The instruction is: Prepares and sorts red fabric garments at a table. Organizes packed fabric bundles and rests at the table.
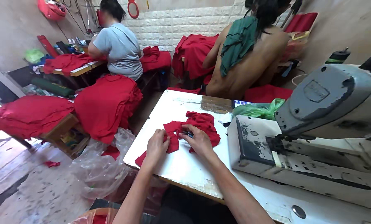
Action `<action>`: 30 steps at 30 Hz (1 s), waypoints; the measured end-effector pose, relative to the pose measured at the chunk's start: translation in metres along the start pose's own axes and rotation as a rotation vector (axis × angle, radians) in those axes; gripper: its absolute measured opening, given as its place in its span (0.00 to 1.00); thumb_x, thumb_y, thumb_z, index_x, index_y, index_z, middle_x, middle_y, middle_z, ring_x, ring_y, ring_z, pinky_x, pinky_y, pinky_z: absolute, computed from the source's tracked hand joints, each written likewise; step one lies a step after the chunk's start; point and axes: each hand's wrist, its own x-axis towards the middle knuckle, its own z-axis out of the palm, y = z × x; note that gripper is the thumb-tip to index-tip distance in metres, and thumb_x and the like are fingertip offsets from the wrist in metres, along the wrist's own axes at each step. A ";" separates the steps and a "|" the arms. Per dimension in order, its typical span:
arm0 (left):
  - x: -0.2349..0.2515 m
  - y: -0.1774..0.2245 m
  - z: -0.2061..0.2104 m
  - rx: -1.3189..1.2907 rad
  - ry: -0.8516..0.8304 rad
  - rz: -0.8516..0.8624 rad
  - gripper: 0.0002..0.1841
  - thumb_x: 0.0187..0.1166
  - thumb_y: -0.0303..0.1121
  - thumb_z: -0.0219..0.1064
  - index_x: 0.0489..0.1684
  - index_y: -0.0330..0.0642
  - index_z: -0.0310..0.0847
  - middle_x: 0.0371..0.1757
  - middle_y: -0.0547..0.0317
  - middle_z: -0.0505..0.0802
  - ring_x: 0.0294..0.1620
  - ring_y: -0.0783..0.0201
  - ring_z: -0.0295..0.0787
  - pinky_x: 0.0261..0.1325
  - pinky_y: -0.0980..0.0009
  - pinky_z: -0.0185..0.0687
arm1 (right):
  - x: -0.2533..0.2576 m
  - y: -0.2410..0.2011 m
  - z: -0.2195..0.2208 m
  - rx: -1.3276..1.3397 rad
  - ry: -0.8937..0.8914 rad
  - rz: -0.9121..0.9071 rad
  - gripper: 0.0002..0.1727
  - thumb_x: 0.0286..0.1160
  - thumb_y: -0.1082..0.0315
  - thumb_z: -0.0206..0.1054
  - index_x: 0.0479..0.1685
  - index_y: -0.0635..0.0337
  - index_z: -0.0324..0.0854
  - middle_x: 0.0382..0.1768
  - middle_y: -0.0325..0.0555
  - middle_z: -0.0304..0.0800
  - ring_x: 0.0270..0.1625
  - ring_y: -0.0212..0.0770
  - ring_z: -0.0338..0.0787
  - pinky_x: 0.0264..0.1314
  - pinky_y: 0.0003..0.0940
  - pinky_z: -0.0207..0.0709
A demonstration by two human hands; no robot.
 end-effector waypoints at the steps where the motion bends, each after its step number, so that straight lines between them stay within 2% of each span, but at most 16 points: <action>1: -0.001 -0.004 -0.001 -0.091 0.022 0.018 0.16 0.88 0.32 0.58 0.58 0.26 0.83 0.56 0.36 0.90 0.60 0.45 0.88 0.68 0.49 0.78 | -0.001 -0.002 0.000 0.005 0.009 0.004 0.29 0.82 0.47 0.66 0.71 0.60 0.82 0.60 0.56 0.91 0.64 0.55 0.89 0.70 0.59 0.76; 2: -0.002 -0.008 -0.001 -0.180 0.035 0.024 0.15 0.90 0.34 0.56 0.57 0.29 0.81 0.50 0.43 0.92 0.51 0.54 0.90 0.61 0.55 0.81 | -0.002 -0.003 0.000 0.000 0.019 0.002 0.30 0.83 0.45 0.65 0.72 0.61 0.81 0.57 0.57 0.91 0.60 0.56 0.90 0.67 0.60 0.77; 3: -0.003 -0.011 0.001 -0.263 0.045 0.023 0.14 0.91 0.35 0.55 0.55 0.32 0.80 0.44 0.51 0.92 0.39 0.64 0.88 0.49 0.64 0.82 | -0.003 -0.004 0.001 -0.010 0.035 -0.003 0.31 0.83 0.45 0.64 0.73 0.62 0.79 0.53 0.58 0.91 0.56 0.57 0.90 0.63 0.60 0.78; 4: -0.004 -0.013 0.002 -0.342 0.051 0.016 0.13 0.91 0.35 0.55 0.54 0.34 0.79 0.39 0.57 0.90 0.31 0.70 0.83 0.40 0.70 0.80 | -0.004 -0.005 0.003 -0.025 0.060 -0.015 0.31 0.84 0.46 0.63 0.72 0.63 0.78 0.50 0.59 0.91 0.53 0.58 0.90 0.60 0.60 0.78; 6: -0.005 -0.015 0.003 -0.440 0.068 0.000 0.11 0.90 0.35 0.56 0.52 0.35 0.78 0.33 0.60 0.86 0.25 0.72 0.78 0.33 0.73 0.76 | -0.007 -0.006 0.009 -0.078 0.163 -0.084 0.27 0.85 0.50 0.63 0.68 0.65 0.79 0.47 0.60 0.92 0.50 0.60 0.92 0.54 0.60 0.81; 9: -0.007 -0.015 0.003 -0.503 0.085 -0.001 0.09 0.89 0.34 0.57 0.50 0.37 0.79 0.33 0.63 0.86 0.23 0.75 0.77 0.30 0.77 0.74 | -0.009 -0.003 0.019 -0.154 0.308 -0.269 0.19 0.82 0.58 0.66 0.58 0.66 0.86 0.47 0.58 0.94 0.48 0.58 0.95 0.49 0.57 0.85; 12: -0.008 -0.014 0.002 -0.506 0.089 -0.003 0.09 0.89 0.33 0.58 0.50 0.37 0.79 0.33 0.63 0.87 0.23 0.76 0.77 0.29 0.78 0.75 | -0.011 -0.005 0.024 -0.217 0.316 -0.399 0.13 0.76 0.63 0.71 0.49 0.63 0.90 0.42 0.55 0.94 0.44 0.56 0.95 0.45 0.54 0.86; 17: -0.012 -0.010 -0.003 -0.551 0.049 0.033 0.08 0.88 0.33 0.59 0.50 0.37 0.79 0.33 0.64 0.88 0.22 0.77 0.77 0.27 0.80 0.73 | -0.010 -0.009 0.032 -0.228 0.263 -0.425 0.09 0.77 0.68 0.69 0.45 0.63 0.91 0.40 0.55 0.95 0.44 0.58 0.95 0.45 0.56 0.86; 20: -0.013 -0.003 -0.006 -0.658 0.094 0.073 0.06 0.87 0.31 0.60 0.46 0.38 0.79 0.31 0.65 0.88 0.20 0.78 0.76 0.24 0.81 0.72 | -0.010 -0.010 0.027 0.008 0.231 -0.293 0.14 0.82 0.62 0.66 0.49 0.64 0.90 0.42 0.54 0.95 0.45 0.53 0.95 0.49 0.54 0.85; 22: -0.013 0.002 -0.012 -0.696 0.139 0.121 0.05 0.86 0.30 0.62 0.46 0.39 0.81 0.32 0.65 0.88 0.19 0.77 0.76 0.23 0.81 0.73 | -0.009 -0.012 0.020 0.301 0.197 -0.190 0.20 0.79 0.55 0.70 0.55 0.64 0.85 0.44 0.50 0.93 0.46 0.43 0.91 0.53 0.46 0.84; 23: -0.013 0.005 -0.015 -0.691 0.160 0.150 0.05 0.85 0.30 0.64 0.46 0.39 0.83 0.32 0.65 0.88 0.19 0.77 0.76 0.24 0.81 0.74 | -0.010 -0.015 0.017 0.427 0.196 -0.164 0.23 0.74 0.53 0.74 0.55 0.64 0.83 0.42 0.46 0.92 0.44 0.37 0.90 0.51 0.39 0.84; 24: -0.013 0.008 -0.019 -0.679 0.175 0.179 0.05 0.84 0.31 0.65 0.46 0.40 0.84 0.34 0.66 0.88 0.20 0.78 0.76 0.25 0.81 0.75 | -0.010 -0.019 0.015 0.529 0.193 -0.167 0.23 0.70 0.54 0.76 0.54 0.64 0.81 0.39 0.42 0.89 0.40 0.32 0.87 0.46 0.33 0.82; 25: -0.013 0.012 -0.023 -0.670 0.186 0.208 0.05 0.84 0.31 0.66 0.46 0.40 0.85 0.34 0.67 0.88 0.21 0.78 0.77 0.26 0.81 0.75 | -0.010 -0.025 0.012 0.601 0.171 -0.191 0.23 0.68 0.56 0.78 0.54 0.64 0.81 0.40 0.41 0.89 0.41 0.30 0.87 0.46 0.30 0.82; 27: -0.011 0.020 -0.029 -0.652 0.204 0.252 0.05 0.82 0.32 0.68 0.45 0.41 0.86 0.33 0.69 0.89 0.23 0.80 0.78 0.28 0.82 0.76 | -0.009 -0.037 0.009 0.670 0.100 -0.247 0.21 0.70 0.62 0.76 0.56 0.66 0.83 0.46 0.42 0.93 0.46 0.28 0.90 0.49 0.26 0.84; 28: -0.011 0.023 -0.032 -0.655 0.209 0.260 0.05 0.82 0.32 0.68 0.44 0.41 0.87 0.34 0.69 0.90 0.24 0.81 0.79 0.29 0.82 0.76 | -0.008 -0.044 0.008 0.688 0.075 -0.261 0.17 0.72 0.65 0.74 0.54 0.66 0.83 0.46 0.42 0.93 0.44 0.26 0.89 0.45 0.24 0.83; 30: -0.010 0.029 -0.037 -0.703 0.211 0.267 0.04 0.80 0.30 0.70 0.43 0.41 0.88 0.33 0.69 0.90 0.25 0.81 0.79 0.30 0.83 0.76 | -0.005 -0.055 0.005 0.719 0.056 -0.284 0.08 0.74 0.71 0.70 0.46 0.67 0.86 0.38 0.38 0.92 0.37 0.22 0.86 0.40 0.20 0.80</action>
